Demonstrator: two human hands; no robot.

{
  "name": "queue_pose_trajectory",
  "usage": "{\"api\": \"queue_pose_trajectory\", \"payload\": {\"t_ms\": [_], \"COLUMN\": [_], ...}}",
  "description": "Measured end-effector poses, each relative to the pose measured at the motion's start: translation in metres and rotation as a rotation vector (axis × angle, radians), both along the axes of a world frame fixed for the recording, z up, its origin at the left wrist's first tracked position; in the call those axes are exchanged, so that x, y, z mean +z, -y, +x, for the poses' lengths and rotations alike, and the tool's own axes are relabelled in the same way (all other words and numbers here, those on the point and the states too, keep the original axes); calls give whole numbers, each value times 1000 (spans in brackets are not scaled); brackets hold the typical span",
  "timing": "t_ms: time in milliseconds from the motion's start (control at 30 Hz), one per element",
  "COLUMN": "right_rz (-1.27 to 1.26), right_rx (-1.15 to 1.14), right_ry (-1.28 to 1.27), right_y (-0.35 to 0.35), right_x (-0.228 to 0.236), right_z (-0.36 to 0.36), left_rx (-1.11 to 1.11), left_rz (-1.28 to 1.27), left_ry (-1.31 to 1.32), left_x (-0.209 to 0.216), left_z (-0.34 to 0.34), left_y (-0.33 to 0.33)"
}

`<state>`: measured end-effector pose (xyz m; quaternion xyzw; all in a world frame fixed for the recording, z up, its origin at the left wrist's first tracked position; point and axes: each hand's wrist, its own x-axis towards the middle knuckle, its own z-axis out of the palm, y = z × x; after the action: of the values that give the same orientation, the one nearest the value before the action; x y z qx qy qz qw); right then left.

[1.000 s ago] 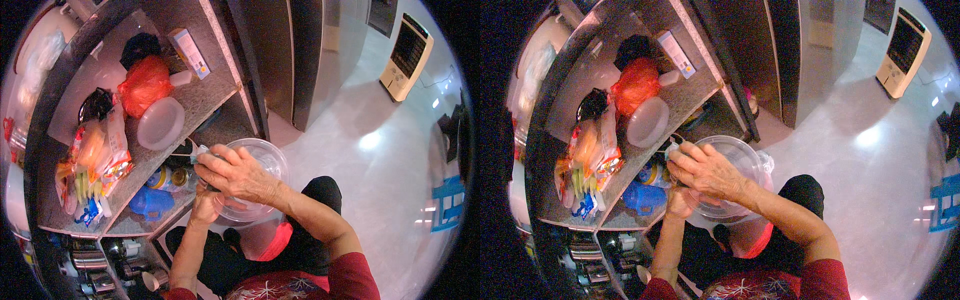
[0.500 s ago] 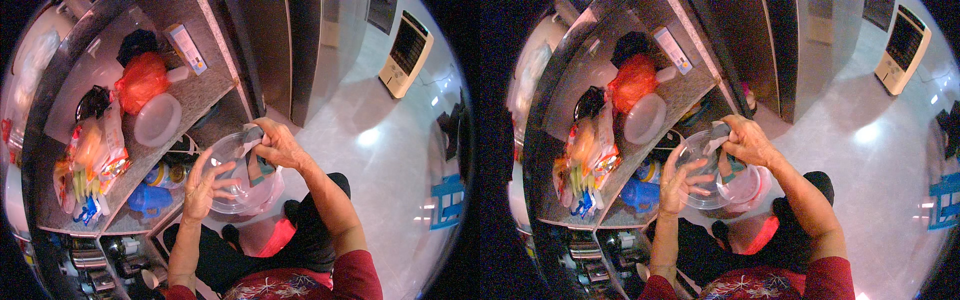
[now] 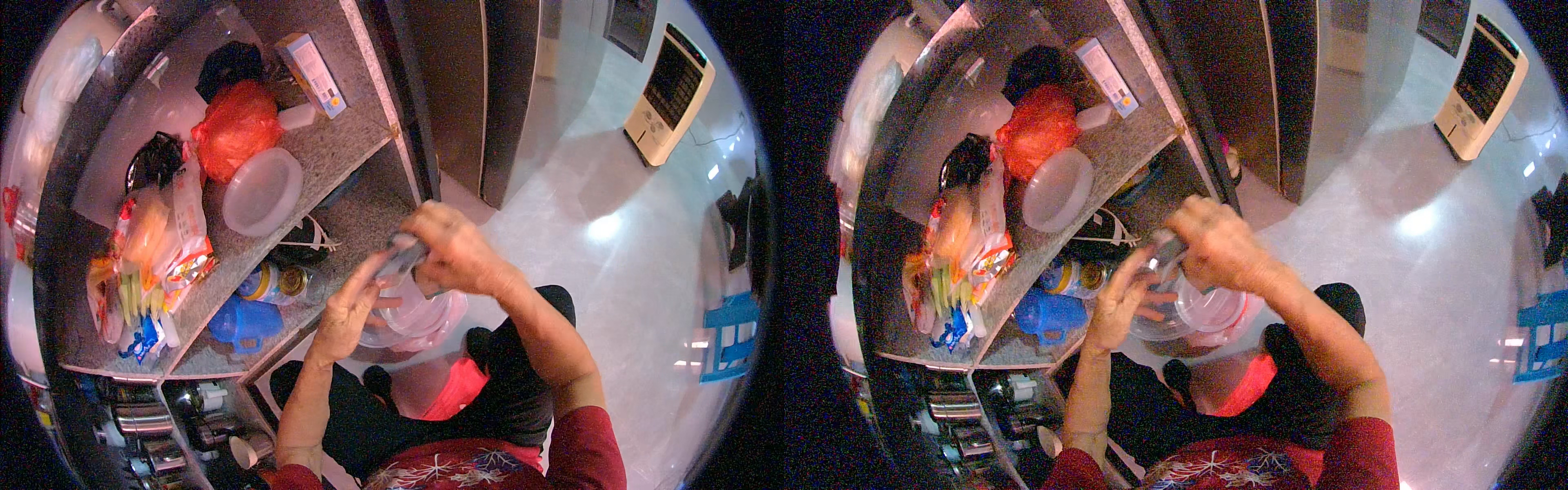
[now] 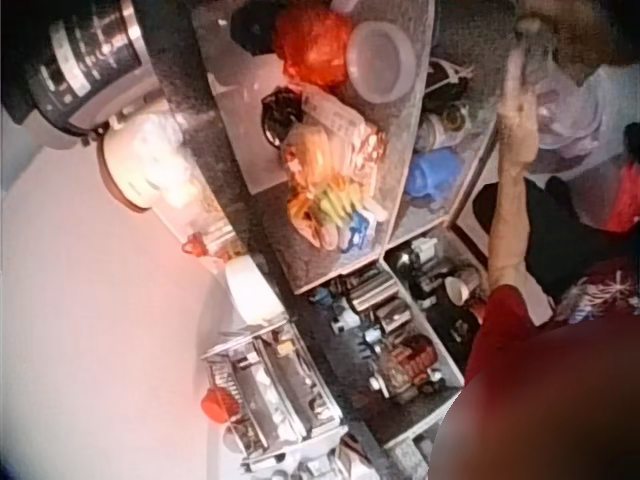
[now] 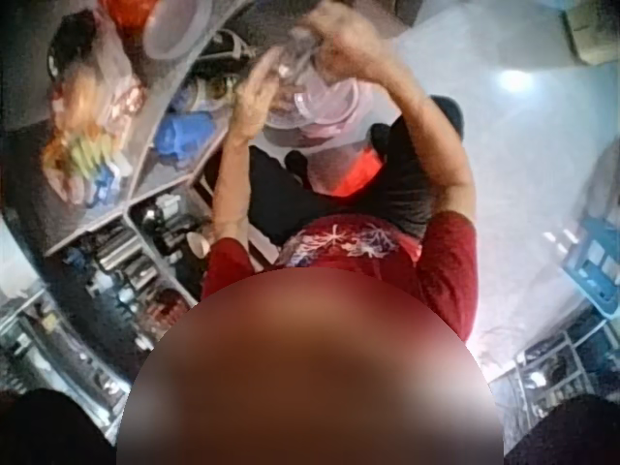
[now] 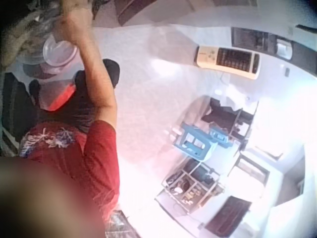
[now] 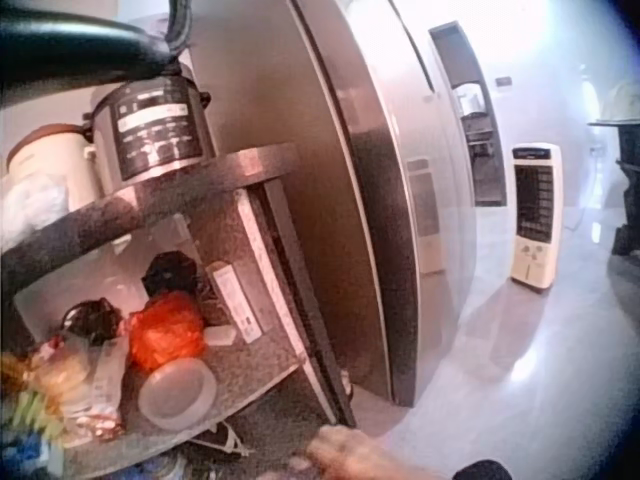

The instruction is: The person sits on the floor and wipes the inside and outside of several clear plastic container lids using a blue cloth. They pick up each lid from a stack, wipe it thoroughly, and place it into a pink bucket.

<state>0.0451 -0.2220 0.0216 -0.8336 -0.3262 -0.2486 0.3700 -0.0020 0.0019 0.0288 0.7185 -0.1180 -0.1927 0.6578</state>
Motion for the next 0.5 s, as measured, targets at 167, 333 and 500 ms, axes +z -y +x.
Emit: {"api": "queue_pose_trajectory", "payload": {"t_ms": [167,333,500], "right_rz": [-197,30,361], "right_rx": [5,7,9], "right_ry": [164,17,-611], "right_y": [-38,-22,-1], "right_x": [2,-5,-4], "right_z": [-11,8,12], "left_rx": [5,84,200], "left_rz": [78,-25,-300], "left_ry": [31,13,76], "left_x": [-18,-7,9], "left_z": [-4,-4,1], "left_y": [-12,-13,-10]}}
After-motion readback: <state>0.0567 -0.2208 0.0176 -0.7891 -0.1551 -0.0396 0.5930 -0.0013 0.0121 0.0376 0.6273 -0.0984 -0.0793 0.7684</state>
